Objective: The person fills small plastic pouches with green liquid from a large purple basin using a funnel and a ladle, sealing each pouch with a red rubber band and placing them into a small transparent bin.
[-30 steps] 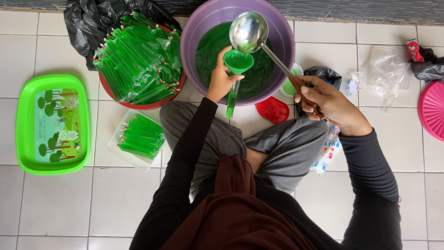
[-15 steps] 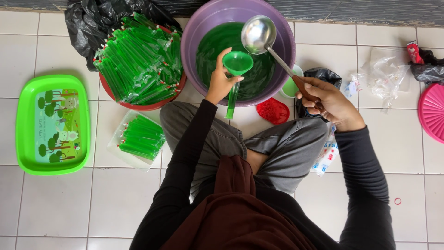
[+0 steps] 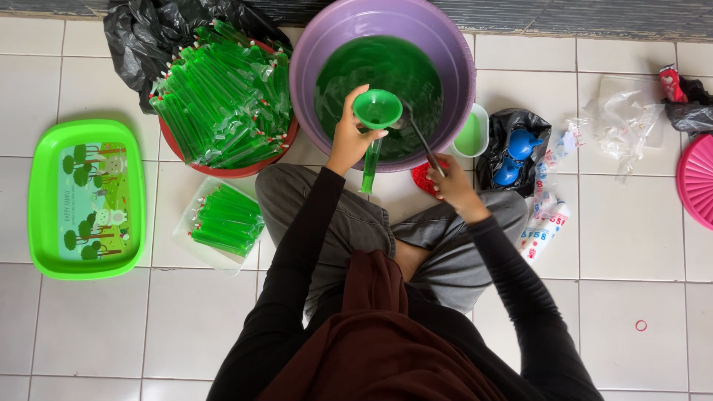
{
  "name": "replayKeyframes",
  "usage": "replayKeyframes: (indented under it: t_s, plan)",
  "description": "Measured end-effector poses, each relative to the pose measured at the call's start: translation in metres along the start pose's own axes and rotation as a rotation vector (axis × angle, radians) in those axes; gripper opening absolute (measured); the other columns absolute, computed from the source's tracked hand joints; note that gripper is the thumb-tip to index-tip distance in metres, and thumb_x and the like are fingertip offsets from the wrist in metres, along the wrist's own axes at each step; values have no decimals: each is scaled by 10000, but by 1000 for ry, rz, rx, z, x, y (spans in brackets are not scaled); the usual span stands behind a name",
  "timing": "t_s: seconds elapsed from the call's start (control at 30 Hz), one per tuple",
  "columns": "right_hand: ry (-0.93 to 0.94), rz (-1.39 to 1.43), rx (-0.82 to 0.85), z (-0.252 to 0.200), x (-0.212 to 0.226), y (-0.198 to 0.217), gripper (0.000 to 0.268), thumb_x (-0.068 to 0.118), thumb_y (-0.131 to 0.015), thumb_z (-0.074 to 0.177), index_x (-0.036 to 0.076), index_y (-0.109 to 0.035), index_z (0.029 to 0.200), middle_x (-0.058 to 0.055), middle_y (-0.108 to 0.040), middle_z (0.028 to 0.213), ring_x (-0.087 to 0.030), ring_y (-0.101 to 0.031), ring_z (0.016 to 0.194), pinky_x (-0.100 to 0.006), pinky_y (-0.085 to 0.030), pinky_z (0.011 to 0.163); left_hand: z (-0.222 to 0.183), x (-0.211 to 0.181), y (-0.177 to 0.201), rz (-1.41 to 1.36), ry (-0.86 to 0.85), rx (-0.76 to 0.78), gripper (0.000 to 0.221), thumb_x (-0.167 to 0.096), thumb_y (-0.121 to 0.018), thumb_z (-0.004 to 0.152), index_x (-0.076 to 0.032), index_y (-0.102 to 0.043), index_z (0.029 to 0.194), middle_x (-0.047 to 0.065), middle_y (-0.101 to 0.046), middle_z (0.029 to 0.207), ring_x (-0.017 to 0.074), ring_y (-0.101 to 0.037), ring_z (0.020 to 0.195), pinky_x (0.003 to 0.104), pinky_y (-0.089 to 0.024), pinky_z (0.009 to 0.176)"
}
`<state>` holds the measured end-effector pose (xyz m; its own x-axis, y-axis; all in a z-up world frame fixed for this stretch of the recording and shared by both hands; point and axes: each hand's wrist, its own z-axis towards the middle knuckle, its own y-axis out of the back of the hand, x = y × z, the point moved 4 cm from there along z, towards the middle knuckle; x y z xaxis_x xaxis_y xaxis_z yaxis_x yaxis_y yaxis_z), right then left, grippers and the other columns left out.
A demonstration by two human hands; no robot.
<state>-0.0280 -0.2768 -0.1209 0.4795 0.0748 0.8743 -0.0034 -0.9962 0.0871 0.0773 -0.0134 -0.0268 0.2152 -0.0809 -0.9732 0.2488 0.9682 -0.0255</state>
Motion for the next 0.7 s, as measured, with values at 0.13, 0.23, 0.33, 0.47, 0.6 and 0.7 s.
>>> replayKeyframes:
  t_s: [0.13, 0.23, 0.33, 0.47, 0.6, 0.7]
  plan:
    - [235, -737, -243, -34, 26, -18, 548, 231, -662, 991, 322, -478, 1500, -118, -690, 1148, -341, -693, 1064, -483, -568, 903, -5, -32, -15, 18, -86, 33, 988, 7, -932, 743, -243, -408, 1542, 207, -732, 1216, 332, -714, 1114, 451, -539, 1004]
    - [483, -861, -415, -59, 45, -23, 473, 146, -619, 1024, 253, -507, 1471, -92, -629, 1184, -351, -683, 1043, -489, -602, 812, -5, -43, -32, 34, -181, 63, 855, -4, -921, 757, -193, -500, 1476, 164, -728, 1227, 321, -697, 1152, 445, -523, 1022]
    - [599, -559, -509, -70, 28, -14, 442, 42, -536, 1068, 92, -423, 1493, -207, -552, 1320, -452, -598, 1149, -571, -546, 866, -10, -47, -45, 28, -226, 90, 763, 7, -909, 780, -151, -548, 1433, 123, -758, 1129, 275, -735, 1070, 389, -533, 998]
    - [502, -247, -706, -65, -32, 16, 481, 147, -437, 1153, -27, -234, 1552, -275, -683, 1036, -313, -663, 707, -477, -540, 585, -14, -30, -73, -102, -183, 108, 851, 59, -902, 757, -135, -490, 1476, 155, -764, 1022, 250, -745, 964, 441, -530, 996]
    - [244, -68, -705, -33, -83, 33, 446, 180, -425, 1118, 22, -306, 1518, -207, -748, 968, -269, -677, 559, -406, -538, 488, -20, -32, -104, -51, -176, 149, 762, 54, -822, 844, -126, -459, 1490, 165, -755, 868, 258, -747, 900, 448, -528, 978]
    - [136, 160, -585, 6, -135, 44, 447, 192, -464, 1099, -6, -367, 1487, -214, -757, 990, -244, -693, 562, -326, -538, 437, -21, -25, -118, -1, -158, 103, 787, 63, -808, 832, -130, -447, 1504, 153, -766, 910, 255, -751, 889, 459, -532, 956]
